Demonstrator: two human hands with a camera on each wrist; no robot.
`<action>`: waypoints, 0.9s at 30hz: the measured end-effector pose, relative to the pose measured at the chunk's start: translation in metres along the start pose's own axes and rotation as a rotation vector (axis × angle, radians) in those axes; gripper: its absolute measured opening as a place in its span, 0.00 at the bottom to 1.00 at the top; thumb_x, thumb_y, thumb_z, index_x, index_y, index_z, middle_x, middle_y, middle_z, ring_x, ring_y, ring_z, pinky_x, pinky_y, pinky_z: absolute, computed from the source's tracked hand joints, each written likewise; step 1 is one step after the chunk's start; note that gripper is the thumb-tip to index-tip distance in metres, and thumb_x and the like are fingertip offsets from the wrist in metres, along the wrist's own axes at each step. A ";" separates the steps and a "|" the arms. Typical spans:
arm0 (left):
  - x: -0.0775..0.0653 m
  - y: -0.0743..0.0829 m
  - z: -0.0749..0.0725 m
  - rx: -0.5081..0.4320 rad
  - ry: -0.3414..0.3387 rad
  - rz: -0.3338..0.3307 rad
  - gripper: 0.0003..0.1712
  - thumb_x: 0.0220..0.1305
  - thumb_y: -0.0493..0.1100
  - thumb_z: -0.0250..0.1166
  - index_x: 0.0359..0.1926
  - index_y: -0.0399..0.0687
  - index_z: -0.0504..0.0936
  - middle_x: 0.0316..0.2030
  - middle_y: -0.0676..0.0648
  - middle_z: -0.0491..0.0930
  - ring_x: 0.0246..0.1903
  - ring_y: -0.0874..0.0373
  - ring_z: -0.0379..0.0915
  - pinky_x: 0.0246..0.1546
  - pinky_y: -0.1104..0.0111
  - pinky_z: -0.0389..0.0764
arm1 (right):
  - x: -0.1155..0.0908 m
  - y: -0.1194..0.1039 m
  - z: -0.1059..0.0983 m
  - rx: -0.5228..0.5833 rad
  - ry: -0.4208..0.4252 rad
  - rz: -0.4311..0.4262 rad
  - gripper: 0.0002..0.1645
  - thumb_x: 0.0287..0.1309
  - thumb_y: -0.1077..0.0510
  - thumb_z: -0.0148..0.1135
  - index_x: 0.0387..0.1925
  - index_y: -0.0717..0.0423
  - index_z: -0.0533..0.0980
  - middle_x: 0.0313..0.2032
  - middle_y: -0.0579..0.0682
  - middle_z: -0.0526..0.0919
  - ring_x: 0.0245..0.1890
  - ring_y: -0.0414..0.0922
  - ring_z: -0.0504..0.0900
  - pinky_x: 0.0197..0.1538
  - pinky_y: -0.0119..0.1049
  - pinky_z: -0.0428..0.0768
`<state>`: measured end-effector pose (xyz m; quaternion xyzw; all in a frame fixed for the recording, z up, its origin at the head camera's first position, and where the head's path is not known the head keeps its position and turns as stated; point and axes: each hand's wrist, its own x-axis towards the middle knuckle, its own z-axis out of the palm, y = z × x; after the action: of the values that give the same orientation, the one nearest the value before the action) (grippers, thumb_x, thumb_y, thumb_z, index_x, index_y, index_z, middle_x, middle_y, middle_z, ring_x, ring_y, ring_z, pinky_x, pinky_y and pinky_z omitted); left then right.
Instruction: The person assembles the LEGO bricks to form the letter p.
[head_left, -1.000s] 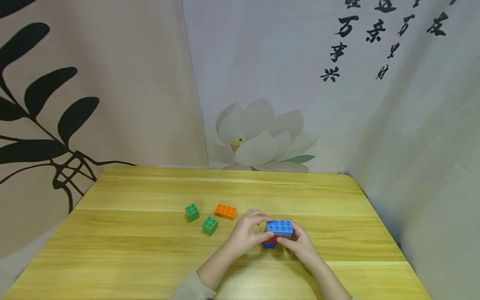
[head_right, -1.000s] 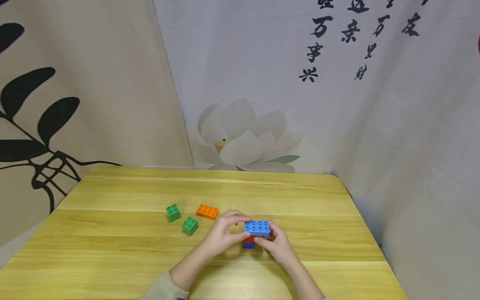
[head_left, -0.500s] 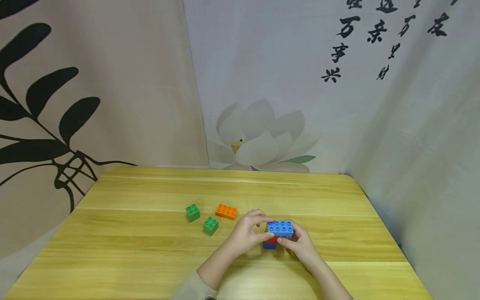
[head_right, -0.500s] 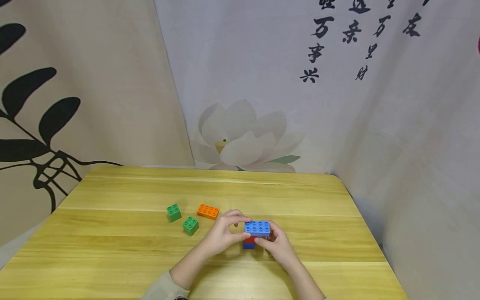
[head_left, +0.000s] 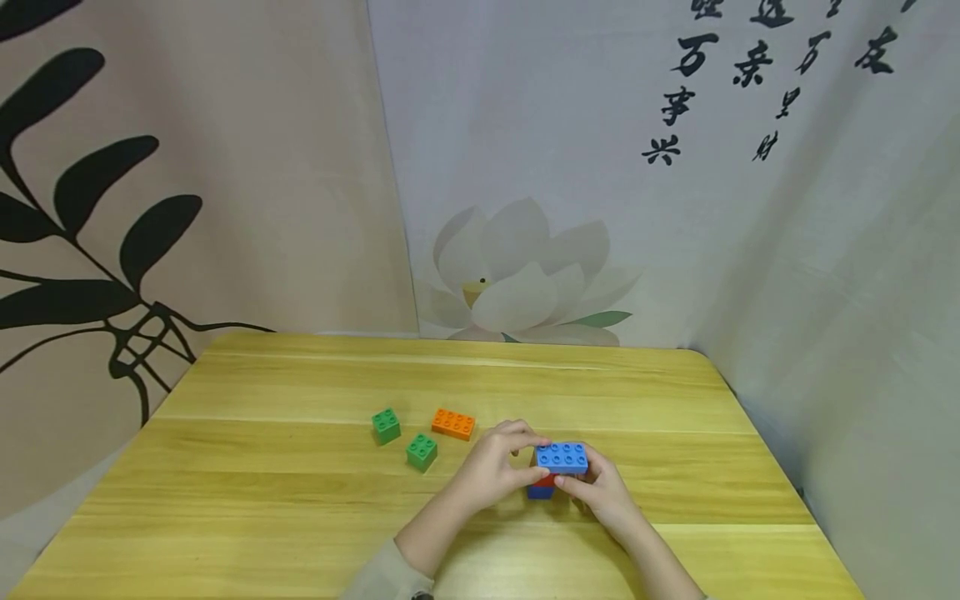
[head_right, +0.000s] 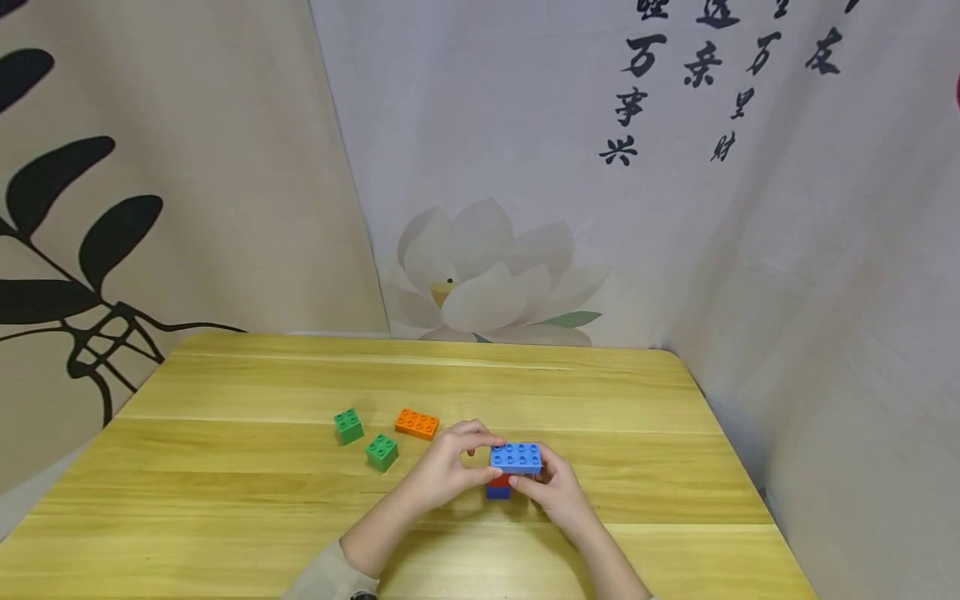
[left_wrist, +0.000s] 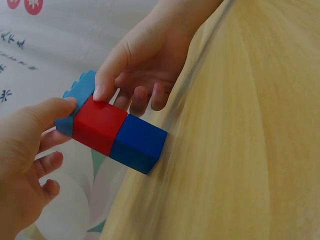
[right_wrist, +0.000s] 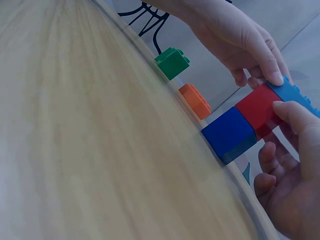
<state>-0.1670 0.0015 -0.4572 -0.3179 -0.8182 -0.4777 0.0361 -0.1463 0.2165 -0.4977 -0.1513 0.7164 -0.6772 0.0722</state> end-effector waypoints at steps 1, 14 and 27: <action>0.000 0.000 0.000 -0.006 -0.008 -0.009 0.18 0.55 0.44 0.73 0.49 0.49 0.84 0.41 0.61 0.78 0.40 0.52 0.73 0.38 0.67 0.77 | 0.000 0.000 0.000 -0.003 -0.001 -0.001 0.23 0.59 0.66 0.63 0.54 0.71 0.69 0.43 0.50 0.81 0.33 0.40 0.77 0.33 0.30 0.76; 0.002 0.001 -0.002 -0.042 -0.046 -0.050 0.19 0.55 0.43 0.73 0.49 0.49 0.84 0.39 0.61 0.76 0.32 0.54 0.69 0.23 0.75 0.71 | 0.001 0.000 0.000 -0.028 0.017 0.036 0.25 0.58 0.64 0.64 0.56 0.68 0.69 0.43 0.51 0.82 0.32 0.42 0.78 0.33 0.31 0.77; 0.002 -0.004 0.000 -0.040 -0.024 -0.065 0.20 0.54 0.47 0.73 0.50 0.54 0.84 0.42 0.63 0.78 0.40 0.49 0.71 0.37 0.64 0.76 | 0.000 0.000 0.000 -0.039 0.030 0.037 0.25 0.58 0.63 0.65 0.56 0.67 0.70 0.43 0.51 0.82 0.29 0.41 0.75 0.29 0.30 0.74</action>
<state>-0.1709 0.0006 -0.4596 -0.2973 -0.8189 -0.4910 0.0045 -0.1464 0.2162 -0.4976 -0.1292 0.7331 -0.6639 0.0710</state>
